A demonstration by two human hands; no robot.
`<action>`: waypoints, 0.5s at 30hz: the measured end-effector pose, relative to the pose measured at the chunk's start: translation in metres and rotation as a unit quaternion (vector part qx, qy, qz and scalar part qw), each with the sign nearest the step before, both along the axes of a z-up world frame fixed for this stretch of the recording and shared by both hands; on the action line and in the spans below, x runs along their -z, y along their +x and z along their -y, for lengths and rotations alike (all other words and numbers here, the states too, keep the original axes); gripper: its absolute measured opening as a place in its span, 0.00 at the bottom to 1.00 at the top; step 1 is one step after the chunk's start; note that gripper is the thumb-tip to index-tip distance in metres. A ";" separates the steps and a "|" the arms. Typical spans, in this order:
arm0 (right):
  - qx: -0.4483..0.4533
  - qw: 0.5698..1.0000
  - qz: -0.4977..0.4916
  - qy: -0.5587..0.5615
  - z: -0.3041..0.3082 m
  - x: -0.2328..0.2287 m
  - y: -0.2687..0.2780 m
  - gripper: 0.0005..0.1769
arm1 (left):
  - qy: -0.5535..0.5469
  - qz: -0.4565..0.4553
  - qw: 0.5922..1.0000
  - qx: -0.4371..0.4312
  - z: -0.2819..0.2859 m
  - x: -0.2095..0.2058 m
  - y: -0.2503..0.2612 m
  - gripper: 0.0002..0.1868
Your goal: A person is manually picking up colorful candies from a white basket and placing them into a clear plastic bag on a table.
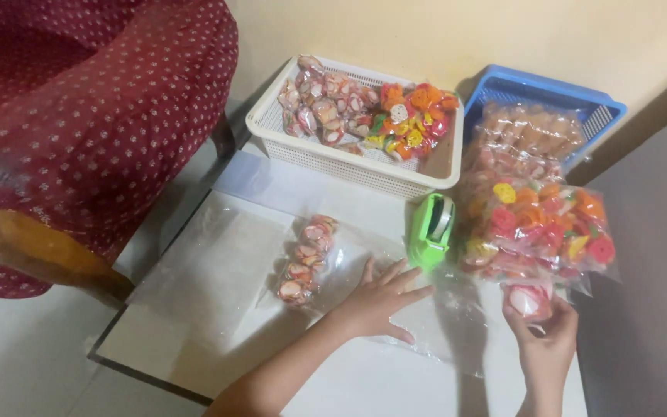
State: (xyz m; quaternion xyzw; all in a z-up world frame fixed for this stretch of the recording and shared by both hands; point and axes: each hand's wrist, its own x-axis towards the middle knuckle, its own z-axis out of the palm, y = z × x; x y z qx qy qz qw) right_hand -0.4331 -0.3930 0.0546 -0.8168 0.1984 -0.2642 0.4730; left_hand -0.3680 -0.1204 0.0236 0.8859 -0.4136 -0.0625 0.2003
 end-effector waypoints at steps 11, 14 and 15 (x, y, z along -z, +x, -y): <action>-0.205 0.939 -0.256 0.102 0.023 0.067 -0.004 0.32 | 0.030 0.052 0.998 -0.010 0.013 0.020 -0.003 0.55; -0.270 0.919 -0.231 0.171 0.009 0.085 0.018 0.37 | 0.027 0.065 0.997 -0.011 0.015 0.024 -0.003 0.52; -0.304 0.905 -0.194 0.226 0.003 0.092 0.024 0.35 | 0.016 0.084 0.996 -0.007 0.015 0.027 -0.004 0.52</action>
